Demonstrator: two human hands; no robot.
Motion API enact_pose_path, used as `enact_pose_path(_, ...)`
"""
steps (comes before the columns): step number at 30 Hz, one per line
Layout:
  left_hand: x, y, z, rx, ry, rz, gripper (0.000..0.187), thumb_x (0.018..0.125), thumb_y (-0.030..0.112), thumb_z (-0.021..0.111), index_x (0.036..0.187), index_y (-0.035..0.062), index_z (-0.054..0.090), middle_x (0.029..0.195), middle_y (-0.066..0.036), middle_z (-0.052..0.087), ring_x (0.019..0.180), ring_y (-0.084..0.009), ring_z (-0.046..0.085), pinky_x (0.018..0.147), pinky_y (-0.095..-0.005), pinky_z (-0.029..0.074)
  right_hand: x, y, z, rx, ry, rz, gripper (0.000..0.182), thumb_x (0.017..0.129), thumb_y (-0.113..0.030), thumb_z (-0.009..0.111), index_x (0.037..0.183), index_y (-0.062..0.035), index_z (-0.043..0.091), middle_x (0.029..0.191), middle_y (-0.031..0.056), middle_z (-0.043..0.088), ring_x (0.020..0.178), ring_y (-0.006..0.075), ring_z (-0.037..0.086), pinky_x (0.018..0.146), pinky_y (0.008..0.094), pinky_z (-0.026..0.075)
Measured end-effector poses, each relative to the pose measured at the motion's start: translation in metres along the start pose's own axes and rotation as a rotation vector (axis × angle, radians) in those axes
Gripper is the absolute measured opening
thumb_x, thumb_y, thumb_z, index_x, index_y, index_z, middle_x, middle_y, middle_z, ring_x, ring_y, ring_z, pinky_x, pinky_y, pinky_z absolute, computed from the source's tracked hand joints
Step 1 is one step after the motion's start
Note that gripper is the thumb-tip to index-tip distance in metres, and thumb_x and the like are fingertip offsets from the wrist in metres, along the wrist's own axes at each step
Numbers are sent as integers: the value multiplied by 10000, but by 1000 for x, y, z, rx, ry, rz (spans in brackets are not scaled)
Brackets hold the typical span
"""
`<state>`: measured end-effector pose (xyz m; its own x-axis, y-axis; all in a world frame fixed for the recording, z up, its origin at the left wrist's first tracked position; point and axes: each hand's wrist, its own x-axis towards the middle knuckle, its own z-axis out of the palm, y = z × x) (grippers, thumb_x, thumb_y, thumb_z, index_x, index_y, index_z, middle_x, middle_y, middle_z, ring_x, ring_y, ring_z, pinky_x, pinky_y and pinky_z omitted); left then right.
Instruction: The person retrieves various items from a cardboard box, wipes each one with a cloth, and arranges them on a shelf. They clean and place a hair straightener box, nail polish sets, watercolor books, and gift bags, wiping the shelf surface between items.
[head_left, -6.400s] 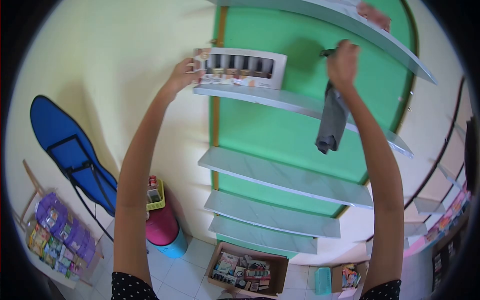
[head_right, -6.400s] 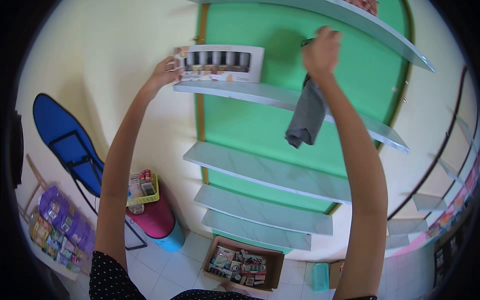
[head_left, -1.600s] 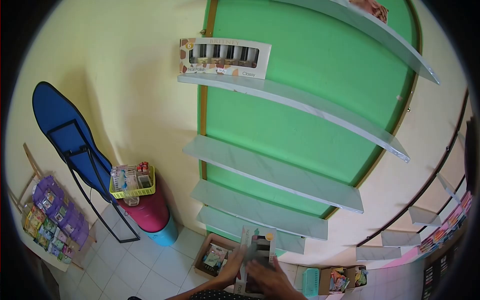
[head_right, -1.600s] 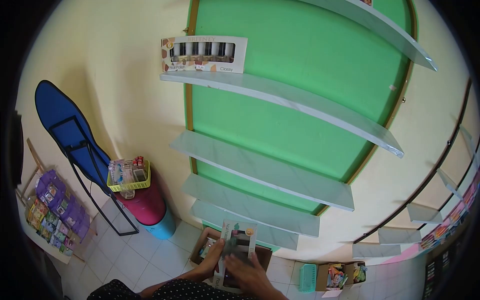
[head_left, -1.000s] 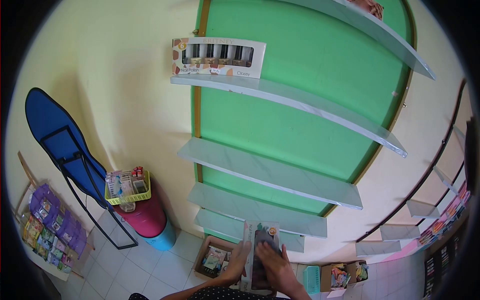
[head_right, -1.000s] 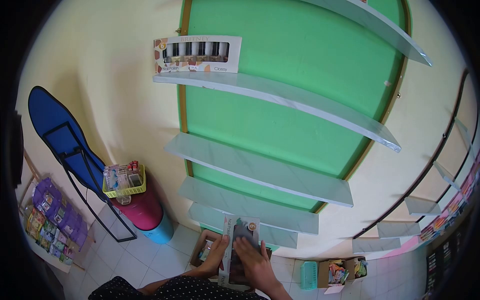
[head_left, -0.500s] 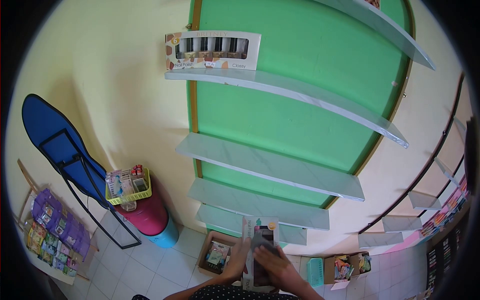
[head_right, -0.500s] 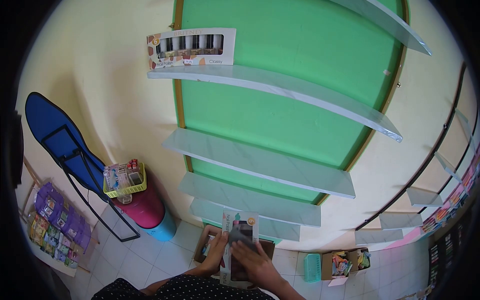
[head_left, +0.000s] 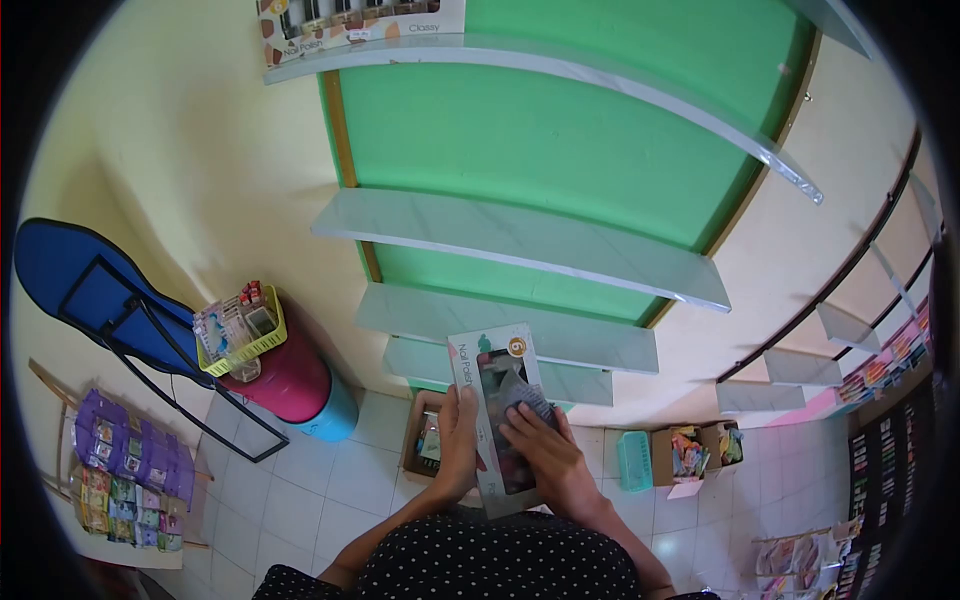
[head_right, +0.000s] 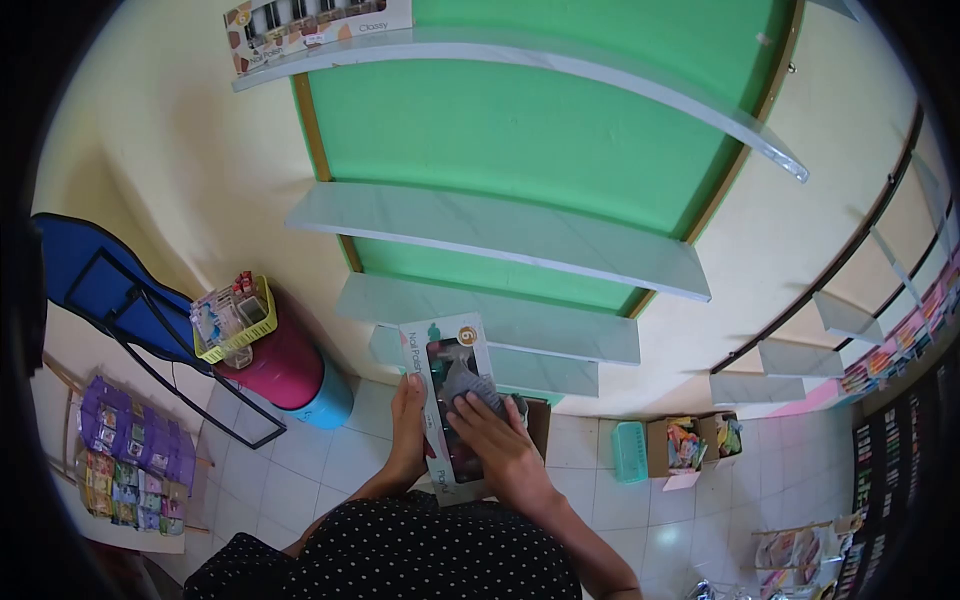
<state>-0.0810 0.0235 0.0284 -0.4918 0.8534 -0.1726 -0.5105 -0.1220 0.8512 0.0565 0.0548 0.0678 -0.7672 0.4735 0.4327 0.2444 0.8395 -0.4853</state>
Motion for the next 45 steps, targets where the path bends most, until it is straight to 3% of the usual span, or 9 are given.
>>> enact_pose_path(6, -9, -3, 9, 193, -111, 214, 364, 883, 254, 352, 1118, -24, 363, 970, -75, 467, 865, -108, 420, 769, -240, 346, 4, 7, -1, -140, -3, -48, 509, 646, 45, 501, 1146, -22, 437, 1198, 121, 425, 1165, 226, 350, 968, 435, 222)
enact_pose_path(12, -17, -5, 10, 160, -184, 114, 334, 874, 215, 376, 1105, -26, 370, 957, -71, 472, 864, -105, 420, 776, -239, 342, 37, 26, -5, -140, 200, 23, 538, 636, 59, 466, 1167, 4, 406, 1214, 156, 396, 1167, 255, 340, 967, 430, 219)
enact_pose_path(22, -21, -6, 10, 132, -172, 223, 314, 876, 212, 377, 1082, -24, 388, 988, -70, 477, 891, -105, 423, 790, -236, 336, 15, 6, 2, -203, 93, -50, 447, 687, 1, 455, 1134, -13, 456, 1176, 119, 452, 1134, 208, 394, 965, 424, 222)
enact_pose_path(35, 5, 12, 2, 72, 80, 218, 356, 879, 351, 338, 1043, 42, 404, 875, -51, 451, 779, -98, 426, 685, -251, 371, -30, -6, -3, -199, -16, -172, 439, 625, 3, 505, 1061, -42, 514, 1046, 110, 531, 1035, 198, 483, 930, 406, 295)
enact_pose_path(37, 11, 27, 6, 39, 65, 261, 368, 876, 365, 335, 1054, 49, 397, 888, -58, 444, 787, -108, 433, 691, -260, 381, -52, 9, -3, -17, 294, -150, 316, 692, -15, 497, 1006, -23, 531, 860, 101, 557, 812, 214, 542, 799, 357, 396)
enact_pose_path(38, 13, 30, 8, -41, 101, 268, 380, 871, 379, 338, 1053, 50, 394, 886, -60, 438, 791, -114, 438, 700, -267, 387, -63, 12, 7, 365, 636, -28, 249, 740, -67, 486, 977, -6, 534, 792, 81, 539, 718, 184, 508, 710, 327, 399)
enact_pose_path(40, 24, 35, 18, -216, 185, 253, 410, 861, 437, 317, 965, 51, 411, 783, -52, 476, 677, -135, 495, 586, -275, 440, -54, 6, -9, 723, 806, 428, 269, 809, -190, 459, 955, 26, 521, 718, 54, 512, 614, 126, 453, 589, 273, 376)
enact_pose_path(41, 26, 39, 27, -233, 176, 281, 410, 861, 437, 317, 965, 51, 411, 783, -52, 476, 677, -135, 495, 586, -275, 440, -50, -9, -28, 654, 657, 754, 336, 830, -261, 444, 963, 41, 507, 712, 47, 504, 604, 98, 432, 556, 251, 349)
enact_pose_path(45, 16, 55, 61, -309, -5, 366, 419, 848, 481, 312, 938, 79, 386, 771, -37, 439, 674, -119, 458, 623, -273, 421, -12, -18, -25, 784, 642, 424, 602, 639, -281, 683, 1068, 43, 412, 910, 84, 503, 812, 139, 465, 728, 278, 387)
